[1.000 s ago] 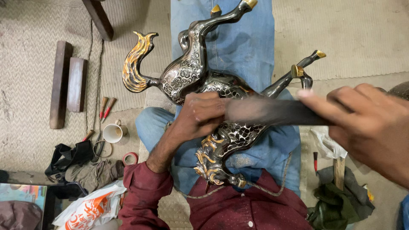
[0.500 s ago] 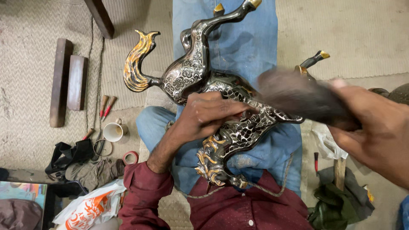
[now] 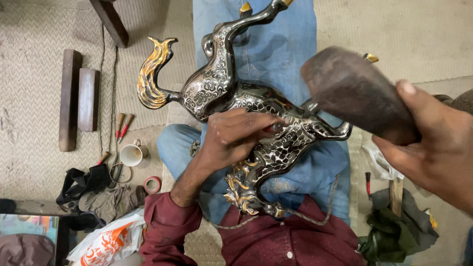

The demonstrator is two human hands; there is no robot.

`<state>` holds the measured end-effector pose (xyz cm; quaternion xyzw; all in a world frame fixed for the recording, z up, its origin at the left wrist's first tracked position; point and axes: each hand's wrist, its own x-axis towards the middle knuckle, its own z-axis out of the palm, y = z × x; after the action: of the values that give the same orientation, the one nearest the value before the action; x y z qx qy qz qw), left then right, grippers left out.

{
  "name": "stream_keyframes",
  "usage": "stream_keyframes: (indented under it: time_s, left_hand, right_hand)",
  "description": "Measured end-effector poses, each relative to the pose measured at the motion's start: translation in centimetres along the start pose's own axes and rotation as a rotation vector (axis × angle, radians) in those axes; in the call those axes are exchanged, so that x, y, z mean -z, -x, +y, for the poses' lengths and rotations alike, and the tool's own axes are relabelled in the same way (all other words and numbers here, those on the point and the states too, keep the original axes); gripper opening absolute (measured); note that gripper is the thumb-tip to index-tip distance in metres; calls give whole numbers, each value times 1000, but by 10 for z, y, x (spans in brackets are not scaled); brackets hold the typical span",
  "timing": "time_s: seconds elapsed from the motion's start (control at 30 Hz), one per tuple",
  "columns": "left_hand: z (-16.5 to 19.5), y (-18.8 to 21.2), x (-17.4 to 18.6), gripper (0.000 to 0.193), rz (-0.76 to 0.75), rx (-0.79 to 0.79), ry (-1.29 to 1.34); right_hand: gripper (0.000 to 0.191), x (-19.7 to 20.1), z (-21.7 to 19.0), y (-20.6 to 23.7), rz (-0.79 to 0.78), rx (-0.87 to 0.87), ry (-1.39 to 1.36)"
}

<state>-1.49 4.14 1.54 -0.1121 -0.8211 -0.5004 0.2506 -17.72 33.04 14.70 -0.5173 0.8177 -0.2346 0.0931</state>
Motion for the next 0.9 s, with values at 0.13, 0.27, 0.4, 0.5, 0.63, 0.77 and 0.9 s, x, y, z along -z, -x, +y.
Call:
stream_keyframes:
  time_s: [0.13, 0.27, 0.4, 0.5, 0.63, 0.77, 0.9]
  left_hand:
    - [0, -4, -1, 47, 84, 23, 20]
    - [6, -5, 0, 45, 85, 127, 48]
    - [10, -7, 3, 47, 17, 53, 2]
    - [10, -8, 5, 47, -13, 66, 56]
    - [6, -8, 6, 47, -6, 16, -6]
    - [4, -6, 2, 36, 64, 38, -38]
    - [6, -3, -5, 34, 138, 105, 0]
  right_hand:
    - [88, -6, -8, -9, -217, 42, 590]
    - [88, -5, -1, -8, -121, 33, 504]
    - [79, 2, 8, 5, 11, 21, 375]
    - [59, -3, -1, 8, 154, -302, -200]
    - [26, -4, -23, -7, 93, -300, 96]
    - [68, -1, -22, -30, -33, 60, 367]
    - [72, -8, -16, -25, 152, -127, -176]
